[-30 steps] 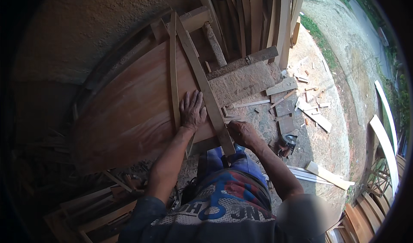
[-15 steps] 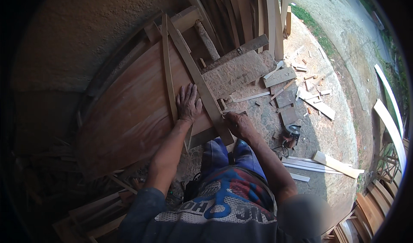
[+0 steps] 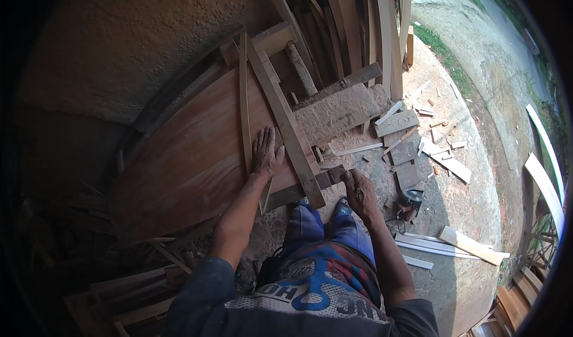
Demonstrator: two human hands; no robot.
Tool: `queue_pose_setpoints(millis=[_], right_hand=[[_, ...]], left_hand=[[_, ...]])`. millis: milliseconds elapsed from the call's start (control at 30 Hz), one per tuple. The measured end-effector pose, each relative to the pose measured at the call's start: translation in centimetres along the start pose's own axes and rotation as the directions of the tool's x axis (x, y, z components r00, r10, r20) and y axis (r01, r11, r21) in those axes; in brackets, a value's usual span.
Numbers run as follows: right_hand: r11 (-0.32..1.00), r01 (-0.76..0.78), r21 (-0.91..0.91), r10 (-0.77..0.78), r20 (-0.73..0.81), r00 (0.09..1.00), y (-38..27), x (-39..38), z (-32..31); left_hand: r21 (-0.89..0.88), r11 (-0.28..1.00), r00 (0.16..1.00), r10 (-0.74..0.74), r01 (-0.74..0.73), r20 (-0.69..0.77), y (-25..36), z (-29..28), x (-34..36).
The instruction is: The person selects and positions wooden planks on a workbench, then uses a circular saw to cut the wood. They handle multiple pieces, aligning them before cutting and moving the cut pieces aside.
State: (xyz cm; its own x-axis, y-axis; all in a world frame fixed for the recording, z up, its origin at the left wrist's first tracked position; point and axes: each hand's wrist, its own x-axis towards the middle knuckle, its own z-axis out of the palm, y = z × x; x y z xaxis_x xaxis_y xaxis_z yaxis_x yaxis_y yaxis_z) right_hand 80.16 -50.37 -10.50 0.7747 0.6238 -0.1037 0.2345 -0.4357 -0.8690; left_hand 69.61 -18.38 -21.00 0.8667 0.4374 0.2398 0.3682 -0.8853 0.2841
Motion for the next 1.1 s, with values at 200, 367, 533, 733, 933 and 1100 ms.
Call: queue_pose_setpoints(millis=[200,367,533,733,933,1100], right_hand=[[0.976,-0.214,-0.033,0.214,-0.009,0.977,5.6,-4.7,-0.8],[0.961,-0.276,0.019,0.274,0.082,0.958,8.4,-6.5,1.7],[0.968,-0.245,-0.047,0.249,0.189,0.950,11.6,-6.6,3.6],[0.919,-0.393,0.007,0.391,0.087,0.916,13.4,-8.2,1.8],[0.809,-0.550,0.208,0.547,0.073,0.834,15.7,-10.5,0.6],[0.772,-0.569,0.284,0.579,0.055,0.813,17.0,-11.1,0.7]], left_hand=[[-0.006,1.000,1.000,-0.019,0.019,0.012,-3.9,-1.6,-2.2],[-0.036,0.999,1.000,-0.020,0.020,0.005,-3.6,-1.4,-1.9],[-0.090,0.996,0.999,0.007,-0.004,0.034,-4.7,-1.4,-2.2],[-0.166,0.986,0.998,-0.014,0.024,0.062,-5.0,-2.2,-2.4],[-0.187,0.982,0.999,0.001,0.008,0.050,-6.6,-2.2,-2.7],[-0.276,0.961,0.998,-0.013,0.030,0.065,-6.7,-2.4,-2.8]])
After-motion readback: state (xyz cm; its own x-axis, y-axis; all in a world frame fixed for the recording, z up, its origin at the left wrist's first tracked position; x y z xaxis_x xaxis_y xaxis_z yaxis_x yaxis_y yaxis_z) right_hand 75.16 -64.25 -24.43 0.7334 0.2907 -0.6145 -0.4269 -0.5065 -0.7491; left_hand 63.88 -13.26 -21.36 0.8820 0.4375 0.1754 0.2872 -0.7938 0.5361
